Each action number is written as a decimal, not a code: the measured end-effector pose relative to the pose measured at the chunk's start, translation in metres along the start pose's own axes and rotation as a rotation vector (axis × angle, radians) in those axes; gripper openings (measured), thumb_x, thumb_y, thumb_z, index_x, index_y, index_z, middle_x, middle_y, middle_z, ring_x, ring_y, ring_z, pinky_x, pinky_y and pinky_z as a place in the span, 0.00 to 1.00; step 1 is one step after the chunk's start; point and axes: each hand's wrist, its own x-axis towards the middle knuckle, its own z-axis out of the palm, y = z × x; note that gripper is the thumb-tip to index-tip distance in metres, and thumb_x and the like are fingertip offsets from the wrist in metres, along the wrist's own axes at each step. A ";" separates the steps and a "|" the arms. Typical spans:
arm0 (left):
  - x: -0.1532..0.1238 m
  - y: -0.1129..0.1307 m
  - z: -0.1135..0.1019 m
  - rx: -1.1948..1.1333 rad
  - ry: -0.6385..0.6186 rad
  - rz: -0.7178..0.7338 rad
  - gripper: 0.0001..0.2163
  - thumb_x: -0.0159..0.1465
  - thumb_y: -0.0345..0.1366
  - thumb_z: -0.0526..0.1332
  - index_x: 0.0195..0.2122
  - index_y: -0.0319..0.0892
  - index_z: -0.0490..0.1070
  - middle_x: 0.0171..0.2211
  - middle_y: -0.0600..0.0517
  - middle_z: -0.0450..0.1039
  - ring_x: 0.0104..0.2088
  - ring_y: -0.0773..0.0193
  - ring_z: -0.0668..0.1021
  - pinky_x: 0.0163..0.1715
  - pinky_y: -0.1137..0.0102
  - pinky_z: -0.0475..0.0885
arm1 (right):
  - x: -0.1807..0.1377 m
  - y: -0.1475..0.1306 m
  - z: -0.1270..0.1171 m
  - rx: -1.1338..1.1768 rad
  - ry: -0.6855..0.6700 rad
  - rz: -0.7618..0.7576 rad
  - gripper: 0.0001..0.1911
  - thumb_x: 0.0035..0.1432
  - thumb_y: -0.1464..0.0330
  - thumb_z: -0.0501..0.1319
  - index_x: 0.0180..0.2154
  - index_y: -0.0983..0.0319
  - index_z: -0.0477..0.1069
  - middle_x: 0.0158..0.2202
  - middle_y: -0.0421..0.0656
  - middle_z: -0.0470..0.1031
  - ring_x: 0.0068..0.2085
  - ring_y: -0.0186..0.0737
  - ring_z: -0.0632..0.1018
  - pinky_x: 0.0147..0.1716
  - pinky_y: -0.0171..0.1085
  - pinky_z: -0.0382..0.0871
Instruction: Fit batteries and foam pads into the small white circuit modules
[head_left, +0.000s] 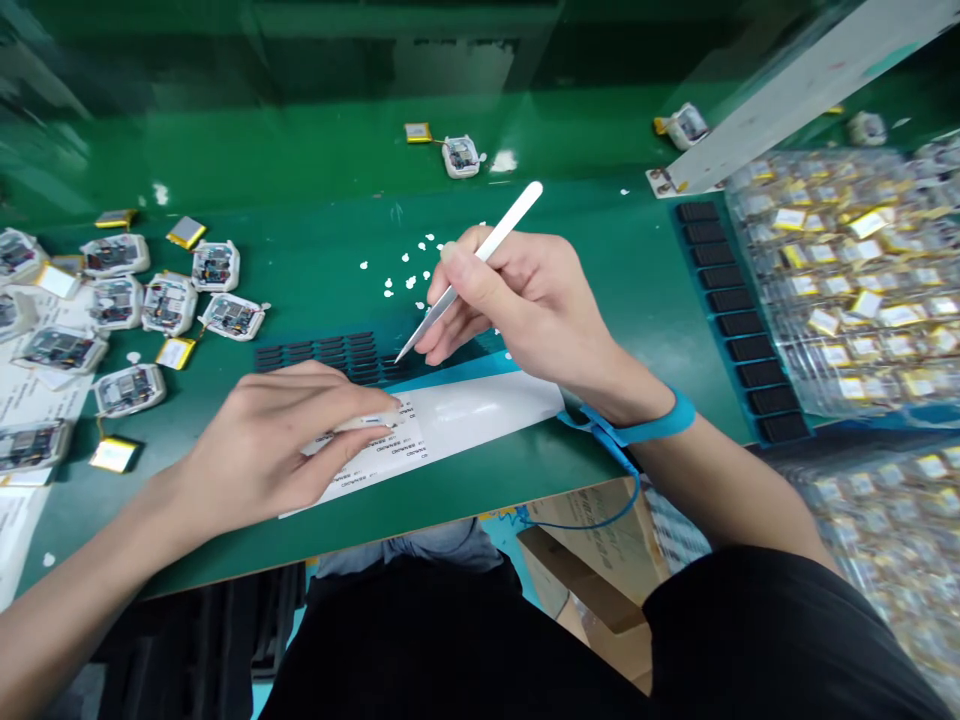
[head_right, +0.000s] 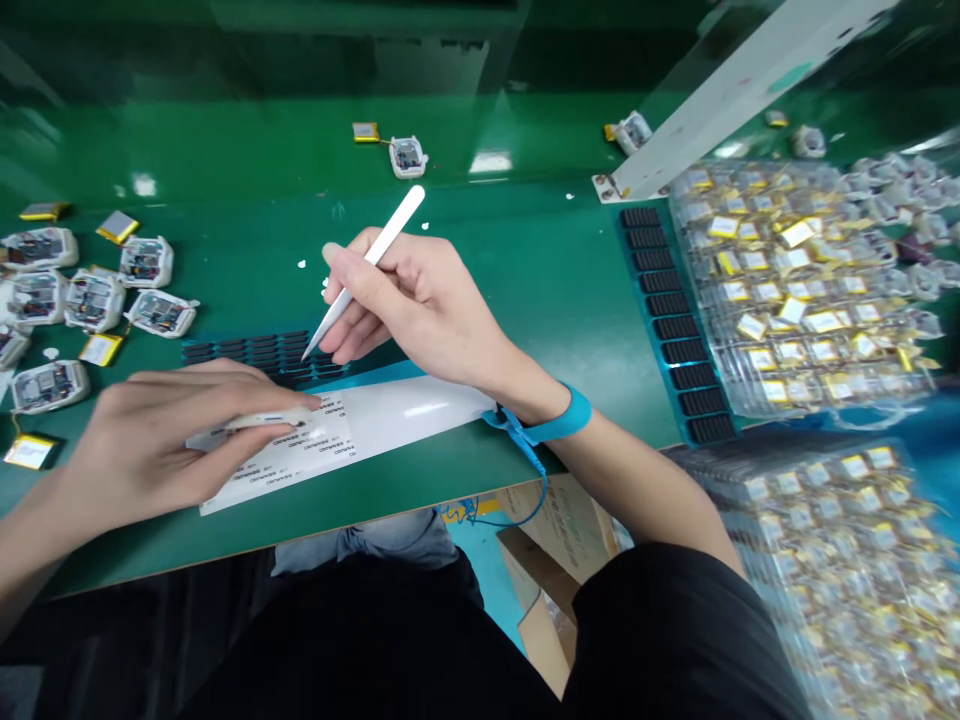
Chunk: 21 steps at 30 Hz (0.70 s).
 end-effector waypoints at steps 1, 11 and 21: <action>0.000 0.001 -0.001 -0.021 0.023 -0.038 0.06 0.70 0.31 0.61 0.46 0.43 0.76 0.37 0.51 0.83 0.35 0.62 0.83 0.40 0.68 0.76 | -0.001 0.001 0.000 -0.024 0.002 -0.011 0.20 0.63 0.50 0.63 0.32 0.61 0.70 0.26 0.40 0.81 0.27 0.38 0.84 0.26 0.32 0.80; -0.003 -0.010 0.004 0.270 -0.134 0.160 0.08 0.72 0.31 0.58 0.48 0.36 0.75 0.41 0.43 0.81 0.47 0.51 0.81 0.45 0.59 0.72 | 0.000 0.019 -0.002 -0.263 -0.217 0.097 0.18 0.68 0.56 0.60 0.32 0.62 0.73 0.27 0.40 0.82 0.29 0.34 0.84 0.31 0.31 0.79; -0.001 -0.007 0.004 0.260 -0.118 0.187 0.07 0.72 0.29 0.58 0.46 0.36 0.75 0.40 0.45 0.82 0.45 0.52 0.82 0.45 0.57 0.73 | 0.005 0.013 -0.005 -0.008 -0.211 0.131 0.20 0.65 0.53 0.63 0.32 0.63 0.73 0.26 0.42 0.82 0.29 0.37 0.84 0.29 0.31 0.81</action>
